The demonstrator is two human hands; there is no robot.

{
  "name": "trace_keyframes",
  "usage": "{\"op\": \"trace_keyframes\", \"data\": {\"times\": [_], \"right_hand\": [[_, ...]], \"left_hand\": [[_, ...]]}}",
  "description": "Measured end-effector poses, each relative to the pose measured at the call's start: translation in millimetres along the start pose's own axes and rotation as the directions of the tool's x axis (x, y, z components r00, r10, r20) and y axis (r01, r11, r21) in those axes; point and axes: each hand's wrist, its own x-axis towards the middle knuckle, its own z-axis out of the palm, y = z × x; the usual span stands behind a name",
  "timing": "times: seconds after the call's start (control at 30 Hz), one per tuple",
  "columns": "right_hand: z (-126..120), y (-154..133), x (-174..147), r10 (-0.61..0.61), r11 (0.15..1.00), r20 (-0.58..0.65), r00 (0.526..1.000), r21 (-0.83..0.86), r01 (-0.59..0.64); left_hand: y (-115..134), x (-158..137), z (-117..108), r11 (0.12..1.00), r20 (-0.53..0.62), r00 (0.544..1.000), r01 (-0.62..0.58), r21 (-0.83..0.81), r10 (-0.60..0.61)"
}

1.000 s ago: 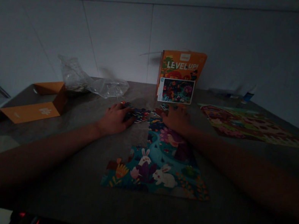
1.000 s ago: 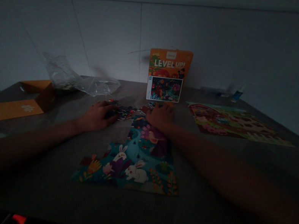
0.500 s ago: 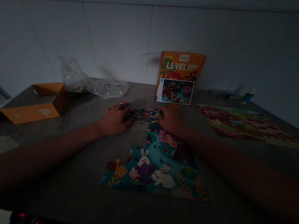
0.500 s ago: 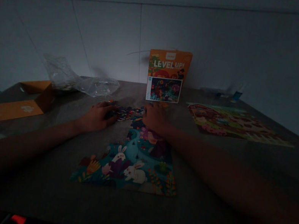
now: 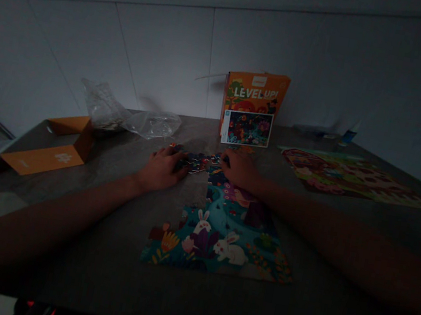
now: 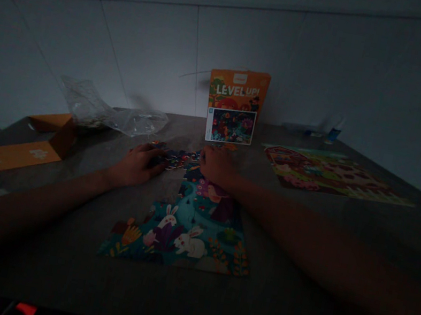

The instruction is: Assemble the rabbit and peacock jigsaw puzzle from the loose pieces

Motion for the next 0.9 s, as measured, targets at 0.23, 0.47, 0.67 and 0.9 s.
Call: {"op": "trace_keyframes", "data": {"times": [0.23, 0.47, 0.67, 0.9], "right_hand": [[-4, -3, 0, 0.005, 1.0, 0.012, 1.0, -0.007, -0.005], [-4, -4, 0, 0.039, 0.999, -0.011, 0.999, 0.025, -0.039], [3, 2, 2, 0.039, 0.997, -0.06, 0.997, 0.066, -0.035], [9, 6, 1, 0.039, 0.999, -0.101, 0.994, 0.02, -0.038]], "left_hand": [[2, 0, -1, 1.0, 0.013, 1.0, 0.005, 0.023, -0.005], [-1, 0, 0, 1.0, 0.023, 1.0, -0.009, 0.023, 0.009], [0, 0, 0, 1.0, 0.01, 1.0, -0.015, 0.015, 0.015], [1, 0, 0, 1.0, 0.005, 1.0, -0.015, 0.012, 0.014]]}}
